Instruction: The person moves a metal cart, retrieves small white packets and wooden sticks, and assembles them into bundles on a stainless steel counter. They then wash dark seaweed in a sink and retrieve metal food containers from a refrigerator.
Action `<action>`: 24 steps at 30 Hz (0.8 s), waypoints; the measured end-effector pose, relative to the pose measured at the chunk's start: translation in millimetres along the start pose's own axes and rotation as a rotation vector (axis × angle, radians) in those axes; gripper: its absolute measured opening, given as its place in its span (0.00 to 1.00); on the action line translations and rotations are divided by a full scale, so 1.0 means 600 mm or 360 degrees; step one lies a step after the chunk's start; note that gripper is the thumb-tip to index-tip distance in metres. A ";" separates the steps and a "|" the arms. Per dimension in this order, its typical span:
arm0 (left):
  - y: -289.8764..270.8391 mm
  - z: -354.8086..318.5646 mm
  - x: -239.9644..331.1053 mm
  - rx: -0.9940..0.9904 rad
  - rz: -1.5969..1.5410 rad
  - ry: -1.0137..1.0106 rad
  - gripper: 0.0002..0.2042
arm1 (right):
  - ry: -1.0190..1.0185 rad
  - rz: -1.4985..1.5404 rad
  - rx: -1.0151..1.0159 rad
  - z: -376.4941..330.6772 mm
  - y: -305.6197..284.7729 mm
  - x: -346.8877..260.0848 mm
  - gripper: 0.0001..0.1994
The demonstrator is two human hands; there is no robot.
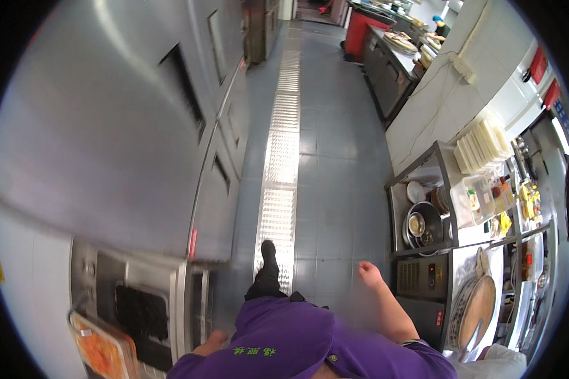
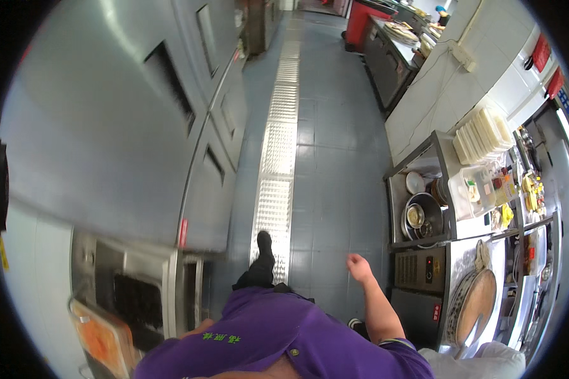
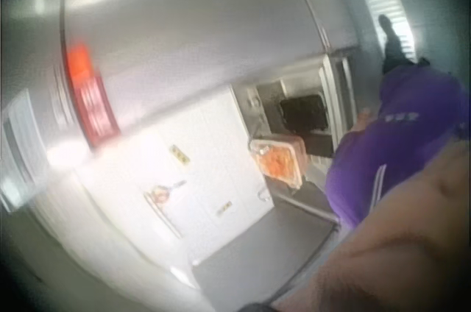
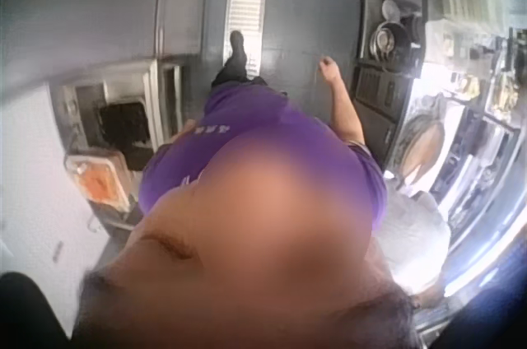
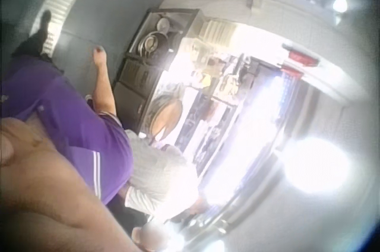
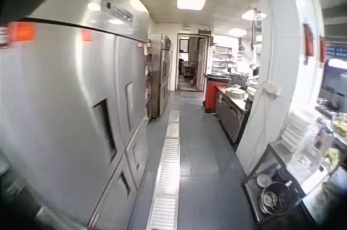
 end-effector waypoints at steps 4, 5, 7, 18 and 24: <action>-0.365 0.173 0.113 0.0173 -0.0554 -0.0046 0.18 | 0.0218 -0.0218 0.0233 0.017 -0.082 -0.014 0.15; -0.460 0.197 0.142 0.0197 -0.0664 -0.0077 0.18 | 0.0295 -0.0349 0.0133 0.021 -0.072 0.026 0.16; -0.786 0.185 0.247 0.0787 -0.0506 0.0013 0.22 | 0.0359 -0.0488 -0.0149 0.035 -0.043 0.090 0.16; -1.731 0.364 0.582 0.1303 -0.1149 0.0325 0.15 | 0.1001 -0.0098 -0.0287 0.516 -0.076 -0.077 0.17; -1.592 0.487 0.511 0.0834 0.0664 0.0765 0.13 | 0.0188 -0.0227 0.0355 1.153 -0.454 -0.530 0.20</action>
Point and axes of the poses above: each hand's wrist, its own z-axis towards the middle knuckle, its own y-axis out of the palm, x = y × z, the point moved 7 cm from there along z, towards the middle knuckle, and after that the axes turned 3 degrees about y, right-handed, at the moved point
